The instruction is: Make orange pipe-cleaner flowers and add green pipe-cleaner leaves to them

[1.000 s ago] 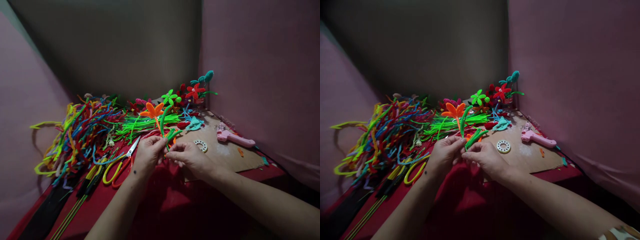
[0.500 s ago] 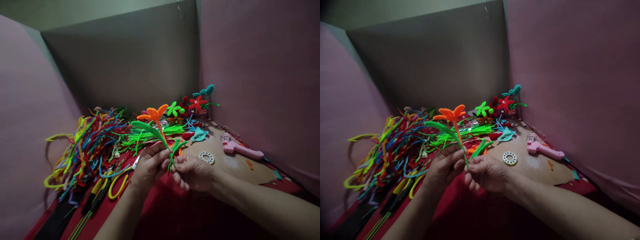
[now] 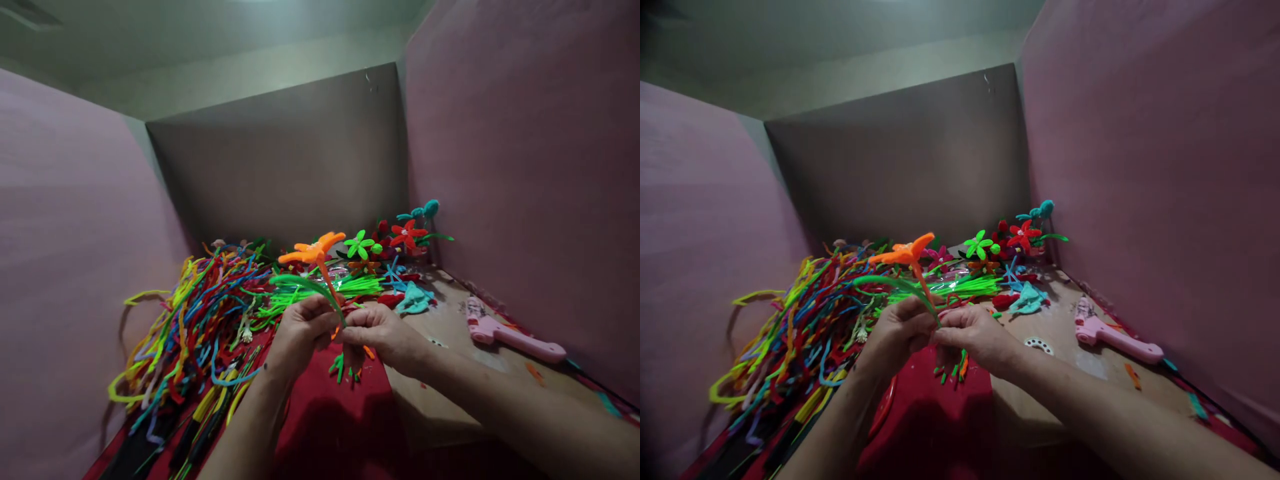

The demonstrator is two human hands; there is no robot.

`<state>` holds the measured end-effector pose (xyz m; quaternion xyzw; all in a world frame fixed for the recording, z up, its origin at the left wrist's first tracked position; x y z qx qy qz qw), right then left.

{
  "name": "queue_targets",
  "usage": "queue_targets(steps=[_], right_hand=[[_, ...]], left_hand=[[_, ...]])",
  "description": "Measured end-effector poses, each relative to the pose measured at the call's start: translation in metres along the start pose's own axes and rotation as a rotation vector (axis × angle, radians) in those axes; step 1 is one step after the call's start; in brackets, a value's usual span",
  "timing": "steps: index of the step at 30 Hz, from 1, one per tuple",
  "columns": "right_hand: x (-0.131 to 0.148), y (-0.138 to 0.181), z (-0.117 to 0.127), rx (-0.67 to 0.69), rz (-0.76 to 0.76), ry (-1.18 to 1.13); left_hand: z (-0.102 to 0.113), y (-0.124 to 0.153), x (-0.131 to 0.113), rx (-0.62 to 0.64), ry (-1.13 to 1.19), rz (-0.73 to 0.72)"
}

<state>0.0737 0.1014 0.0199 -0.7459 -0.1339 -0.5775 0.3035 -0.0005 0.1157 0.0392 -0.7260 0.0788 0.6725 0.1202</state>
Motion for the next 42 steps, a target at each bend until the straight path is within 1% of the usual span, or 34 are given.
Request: queue_targets(steps=[3, 5, 6, 8, 11, 14, 16, 18, 21, 25, 28, 32, 36, 40, 42], right_hand=[[-0.014, 0.003, -0.001, -0.010, -0.038, -0.012], [-0.024, 0.007, -0.001, 0.002, -0.072, -0.028], [-0.028, 0.008, -0.002, 0.011, -0.087, -0.038], [-0.035, 0.010, -0.003, 0.033, -0.106, -0.058], [-0.036, 0.011, -0.004, 0.058, -0.087, -0.084], [-0.031, 0.010, -0.002, 0.038, -0.047, -0.065], [-0.029, 0.010, -0.002, 0.017, -0.043, -0.026], [-0.028, 0.012, -0.001, -0.009, -0.052, -0.004], [-0.028, 0.014, -0.004, -0.027, -0.066, -0.064], [-0.026, 0.016, -0.004, -0.054, -0.034, -0.136], [-0.025, 0.017, -0.004, -0.060, -0.028, -0.134], [-0.023, 0.017, -0.004, -0.070, 0.004, -0.181], [-0.023, 0.018, -0.002, -0.078, -0.018, -0.178], [-0.019, 0.015, 0.015, -0.169, 0.023, -0.126], [-0.018, 0.013, 0.029, -0.244, 0.064, -0.099]], left_hand=[[0.005, 0.000, -0.004, -0.025, 0.198, -0.095], [0.006, 0.001, -0.006, -0.043, 0.245, -0.136], [0.007, 0.001, -0.006, -0.066, 0.233, -0.146], [0.011, 0.002, -0.006, -0.137, 0.136, -0.147], [0.020, 0.005, -0.004, -0.251, -0.066, -0.147], [0.021, 0.007, -0.002, -0.268, -0.177, -0.162], [0.016, 0.010, -0.005, -0.244, -0.243, -0.224], [0.008, 0.015, -0.013, -0.233, -0.357, -0.330], [-0.007, 0.031, -0.030, -0.258, -0.626, -0.550], [-0.031, 0.062, -0.052, -0.306, -0.958, -0.890], [-0.046, 0.082, -0.062, -0.326, -1.124, -1.047], [-0.061, 0.098, -0.068, -0.342, -1.302, -1.179], [-0.063, 0.111, -0.068, -0.350, -1.392, -1.224], [-0.065, 0.133, -0.071, -0.373, -1.456, -1.299], [-0.061, 0.136, -0.077, -0.382, -1.413, -1.256]])
Point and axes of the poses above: each hand's wrist, its own y-axis away from the middle knuckle, its own z-axis out of the back of the hand, x = y × z, the point moved 10 cm from there along -y, towards the middle knuckle, and after that the axes turned 7 degrees about z, right-handed, at the moved point
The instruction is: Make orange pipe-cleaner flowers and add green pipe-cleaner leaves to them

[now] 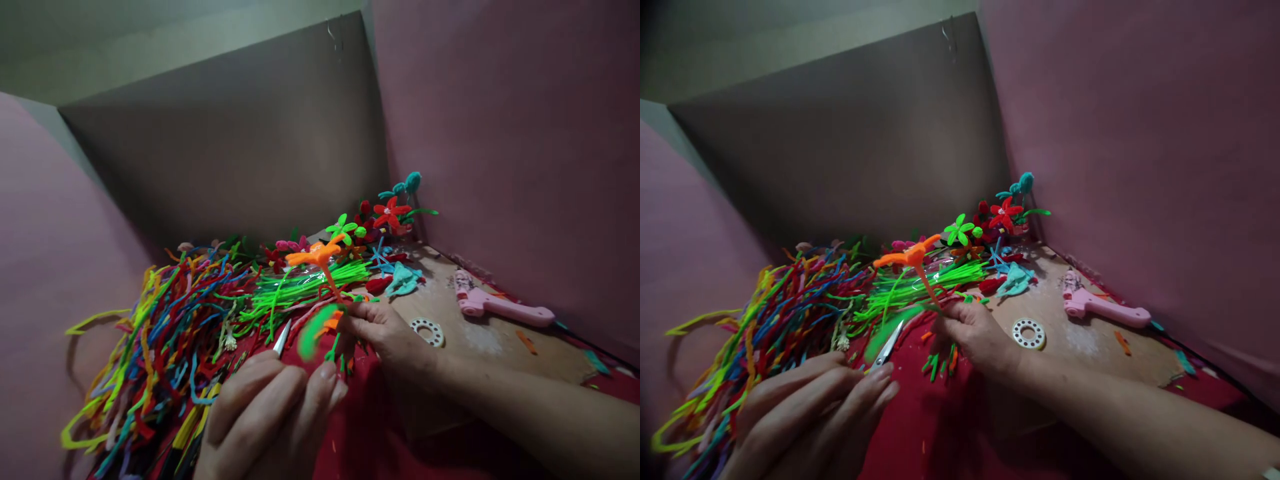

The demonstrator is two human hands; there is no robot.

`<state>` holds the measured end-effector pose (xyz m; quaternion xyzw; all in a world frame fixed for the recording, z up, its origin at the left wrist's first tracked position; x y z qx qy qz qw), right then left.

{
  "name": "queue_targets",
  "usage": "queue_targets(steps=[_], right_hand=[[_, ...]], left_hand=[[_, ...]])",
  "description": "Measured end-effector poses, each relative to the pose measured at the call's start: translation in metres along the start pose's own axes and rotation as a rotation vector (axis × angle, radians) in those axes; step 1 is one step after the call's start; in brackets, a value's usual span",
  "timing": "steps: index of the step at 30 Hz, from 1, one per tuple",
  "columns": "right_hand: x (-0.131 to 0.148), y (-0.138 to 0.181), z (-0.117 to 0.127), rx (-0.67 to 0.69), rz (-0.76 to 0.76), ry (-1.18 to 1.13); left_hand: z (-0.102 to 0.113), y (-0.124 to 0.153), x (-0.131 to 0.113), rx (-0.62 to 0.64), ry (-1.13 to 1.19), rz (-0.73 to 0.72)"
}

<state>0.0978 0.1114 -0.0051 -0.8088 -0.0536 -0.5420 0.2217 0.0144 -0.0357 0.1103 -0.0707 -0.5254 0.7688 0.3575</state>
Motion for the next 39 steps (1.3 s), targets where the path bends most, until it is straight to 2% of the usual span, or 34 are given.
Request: queue_targets(steps=[2, 4, 5, 7, 8, 10, 14, 17, 20, 22, 26, 28, 33, 36, 39], right_hand=[[0.001, -0.005, 0.013, -0.074, 0.042, 0.007], [0.000, -0.008, 0.021, -0.114, 0.071, 0.009], [-0.001, -0.009, 0.024, -0.123, 0.079, 0.020], [-0.001, -0.009, 0.028, -0.132, 0.097, 0.081], [-0.001, -0.009, 0.029, -0.135, 0.107, 0.123], [0.000, -0.009, 0.030, -0.130, 0.114, 0.187], [-0.002, -0.006, 0.025, -0.091, 0.095, 0.198], [-0.005, -0.002, 0.018, -0.039, 0.083, 0.196], [-0.010, 0.001, 0.009, 0.025, 0.044, 0.209], [-0.014, 0.003, 0.006, 0.042, 0.016, 0.196], [-0.018, 0.005, 0.005, 0.027, 0.005, 0.175], [-0.016, 0.005, 0.007, 0.010, 0.033, 0.202], [-0.013, 0.005, 0.012, -0.014, 0.098, 0.292], [-0.011, 0.004, 0.015, -0.027, 0.135, 0.323], [-0.009, 0.002, 0.017, -0.033, 0.148, 0.333]], left_hand=[[0.000, -0.004, 0.015, 0.014, 0.156, 0.142], [0.005, -0.004, 0.033, -0.105, 0.298, 0.270], [0.002, -0.001, 0.048, -0.142, 0.343, 0.397], [-0.010, 0.007, 0.070, -0.155, 0.339, 0.575], [-0.014, 0.009, 0.073, -0.159, 0.291, 0.594], [-0.028, 0.007, 0.066, -0.082, 0.142, 0.507], [-0.065, 0.000, 0.033, 0.122, -0.197, 0.231], [-0.090, 0.000, 0.022, 0.234, -0.325, 0.190], [-0.109, 0.003, 0.022, 0.334, -0.283, 0.219], [-0.111, 0.005, 0.026, 0.320, -0.203, 0.234], [-0.105, 0.015, 0.042, 0.199, -0.082, 0.282], [-0.107, 0.023, 0.054, 0.185, -0.003, 0.369], [-0.129, 0.046, 0.090, 0.316, 0.267, 0.753], [-0.121, 0.052, 0.116, 0.212, 0.422, 0.942], [-0.097, 0.065, 0.148, -0.011, 0.555, 1.223]])
Point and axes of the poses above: each hand's wrist, its own y-axis away from the middle knuckle, its own z-axis out of the back of the hand, x = y × z, the point moved 10 cm from there along -y, towards the middle knuckle, and after that the axes turned 7 degrees about z, right-handed, at the moved point
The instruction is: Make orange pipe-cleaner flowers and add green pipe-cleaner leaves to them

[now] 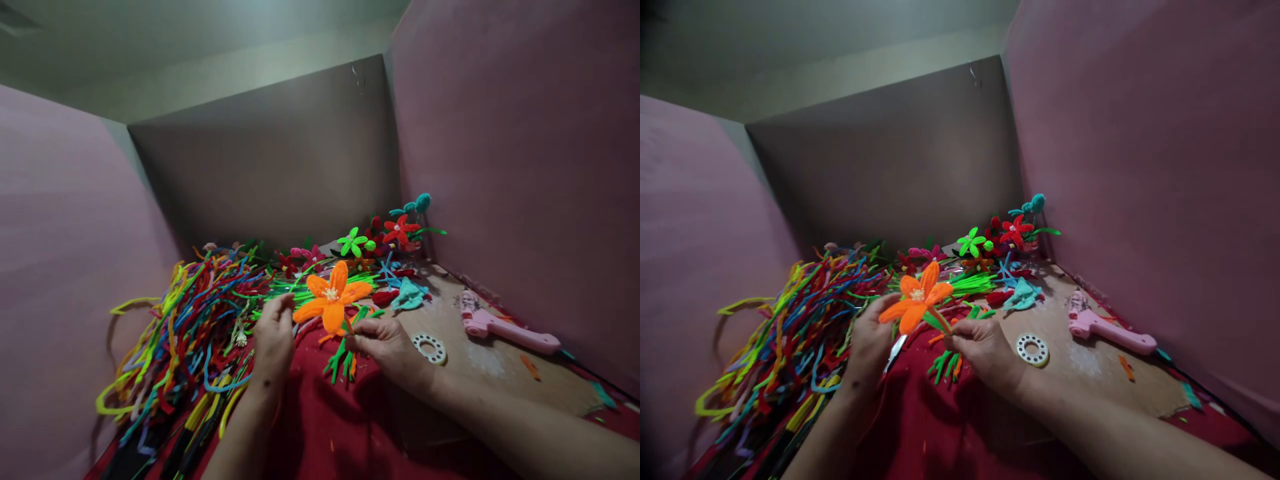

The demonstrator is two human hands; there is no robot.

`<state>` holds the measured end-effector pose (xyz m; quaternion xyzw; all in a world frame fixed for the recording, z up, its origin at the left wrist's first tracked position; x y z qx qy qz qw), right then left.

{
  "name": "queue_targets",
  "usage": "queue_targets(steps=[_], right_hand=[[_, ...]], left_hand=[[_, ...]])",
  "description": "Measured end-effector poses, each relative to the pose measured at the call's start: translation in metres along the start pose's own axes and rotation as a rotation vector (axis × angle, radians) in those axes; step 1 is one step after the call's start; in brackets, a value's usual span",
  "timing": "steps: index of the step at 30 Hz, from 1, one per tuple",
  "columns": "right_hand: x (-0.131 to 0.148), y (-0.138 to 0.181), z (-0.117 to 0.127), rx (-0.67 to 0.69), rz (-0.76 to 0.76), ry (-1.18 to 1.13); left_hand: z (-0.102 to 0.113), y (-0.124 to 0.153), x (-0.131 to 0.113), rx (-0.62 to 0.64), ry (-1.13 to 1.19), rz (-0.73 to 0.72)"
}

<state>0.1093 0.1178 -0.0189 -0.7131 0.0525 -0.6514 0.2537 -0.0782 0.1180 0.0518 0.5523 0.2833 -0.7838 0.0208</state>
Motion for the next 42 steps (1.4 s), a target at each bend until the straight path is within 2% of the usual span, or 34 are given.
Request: queue_targets(steps=[2, 3, 5, 7, 11, 14, 20, 26, 42], right_hand=[[0.000, -0.002, 0.002, -0.010, 0.001, 0.006], [0.001, -0.002, 0.004, -0.021, 0.003, 0.012], [0.001, -0.004, 0.007, -0.047, 0.013, 0.033], [0.003, -0.005, 0.011, -0.070, 0.035, 0.077], [0.005, -0.005, 0.014, -0.084, 0.099, 0.151], [0.005, -0.004, 0.014, -0.073, 0.131, 0.144], [-0.001, -0.002, 0.007, -0.031, 0.102, 0.094], [-0.005, 0.002, -0.001, 0.000, 0.068, 0.031], [0.003, 0.001, -0.005, 0.036, 0.112, 0.003]], left_hand=[[0.019, -0.001, 0.007, -0.073, 0.235, 0.157], [0.018, 0.002, 0.008, -0.032, 0.375, 0.230], [0.001, 0.012, 0.004, 0.156, 0.536, 0.339], [-0.022, 0.029, -0.003, 0.352, 0.597, 0.427], [-0.048, 0.057, -0.007, 0.504, 0.618, 0.586], [-0.058, 0.070, -0.010, 0.575, 0.647, 0.662], [-0.061, 0.072, -0.014, 0.574, 0.638, 0.608], [-0.065, 0.070, -0.026, 0.581, 0.682, 0.409], [-0.069, 0.074, -0.033, 0.687, 0.684, 0.359]])
Point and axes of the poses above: each hand's wrist, its own y-axis away from the middle knuckle, its own z-axis out of the back of the hand, x = y × z, the point moved 10 cm from there along -y, towards the middle knuckle, and after that the axes turned 7 degrees about z, right-handed, at the moved point
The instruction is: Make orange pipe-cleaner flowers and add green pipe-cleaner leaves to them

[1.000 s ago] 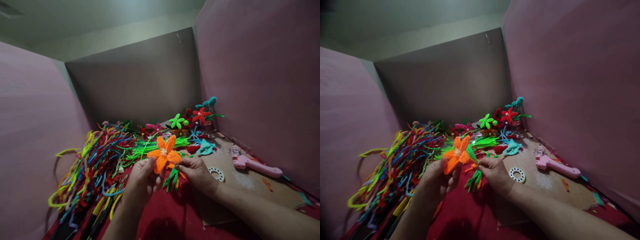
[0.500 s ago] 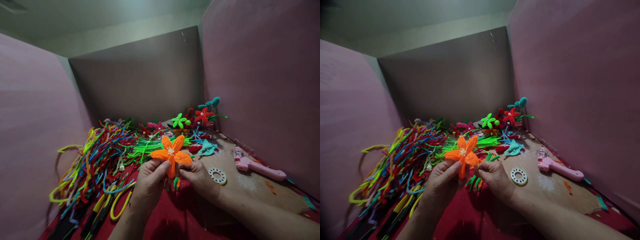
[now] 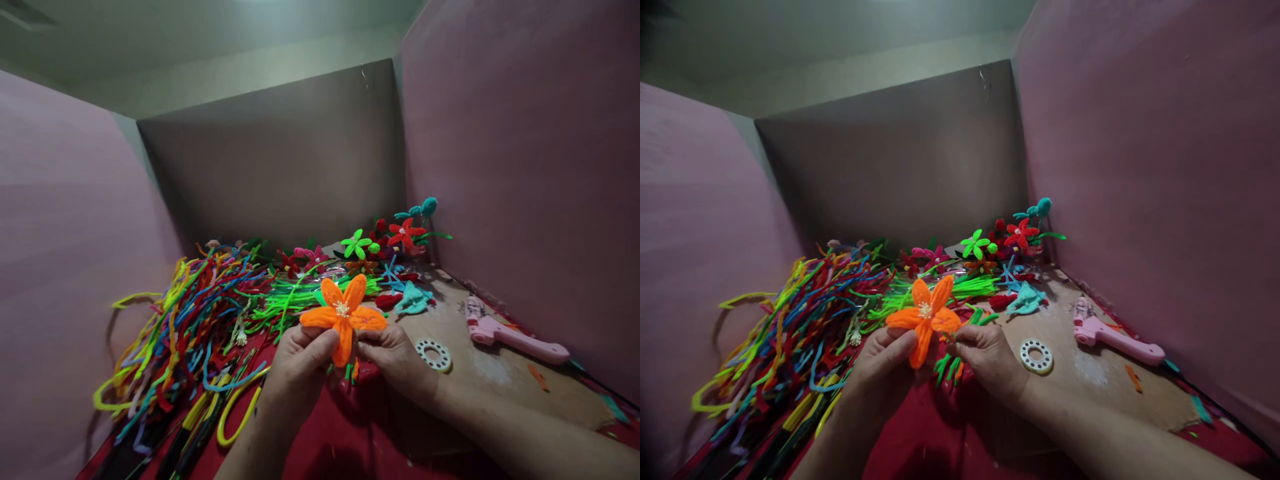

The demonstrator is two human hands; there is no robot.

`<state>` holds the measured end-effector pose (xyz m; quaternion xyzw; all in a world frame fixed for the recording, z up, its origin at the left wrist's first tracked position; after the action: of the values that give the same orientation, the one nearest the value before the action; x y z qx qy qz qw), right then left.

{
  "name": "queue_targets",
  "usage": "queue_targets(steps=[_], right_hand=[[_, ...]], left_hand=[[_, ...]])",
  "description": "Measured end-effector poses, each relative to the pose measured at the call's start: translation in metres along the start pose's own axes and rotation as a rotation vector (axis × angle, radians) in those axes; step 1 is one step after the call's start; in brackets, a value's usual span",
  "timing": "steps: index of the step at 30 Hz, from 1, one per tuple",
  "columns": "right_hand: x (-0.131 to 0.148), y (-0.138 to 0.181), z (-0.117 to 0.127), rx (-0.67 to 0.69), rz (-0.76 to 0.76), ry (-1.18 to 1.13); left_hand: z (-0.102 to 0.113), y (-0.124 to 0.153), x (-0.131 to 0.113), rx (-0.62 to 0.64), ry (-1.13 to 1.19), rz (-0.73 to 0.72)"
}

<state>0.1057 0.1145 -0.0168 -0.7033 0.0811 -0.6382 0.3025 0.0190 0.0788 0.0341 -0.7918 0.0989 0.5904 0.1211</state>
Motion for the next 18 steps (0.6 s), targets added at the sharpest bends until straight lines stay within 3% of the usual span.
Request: queue_targets(steps=[7, 11, 14, 16, 18], right_hand=[[0.002, 0.000, 0.000, 0.016, -0.029, 0.026], [-0.002, 0.001, 0.001, -0.001, -0.051, 0.035], [-0.005, 0.001, 0.002, -0.011, -0.066, 0.020], [-0.006, 0.001, 0.002, -0.009, -0.067, 0.013], [-0.006, 0.001, 0.001, 0.006, -0.056, 0.021]], left_hand=[[-0.005, 0.006, 0.003, 0.249, -0.245, 0.106], [0.018, 0.004, 0.004, 0.155, -0.300, 0.187], [0.034, 0.000, 0.000, 0.038, -0.185, 0.182], [0.035, -0.002, -0.001, 0.015, -0.059, 0.166], [0.025, -0.002, -0.002, 0.067, -0.001, 0.135]])
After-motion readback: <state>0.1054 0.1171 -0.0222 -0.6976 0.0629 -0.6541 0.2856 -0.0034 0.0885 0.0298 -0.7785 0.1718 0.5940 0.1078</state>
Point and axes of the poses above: each hand's wrist, its own y-axis away from the middle knuckle, its own z-axis out of the back of the hand, x = y × z, the point moved 10 cm from there along -y, towards the middle knuckle, and after that the axes turned 7 degrees about z, right-handed, at the moved point
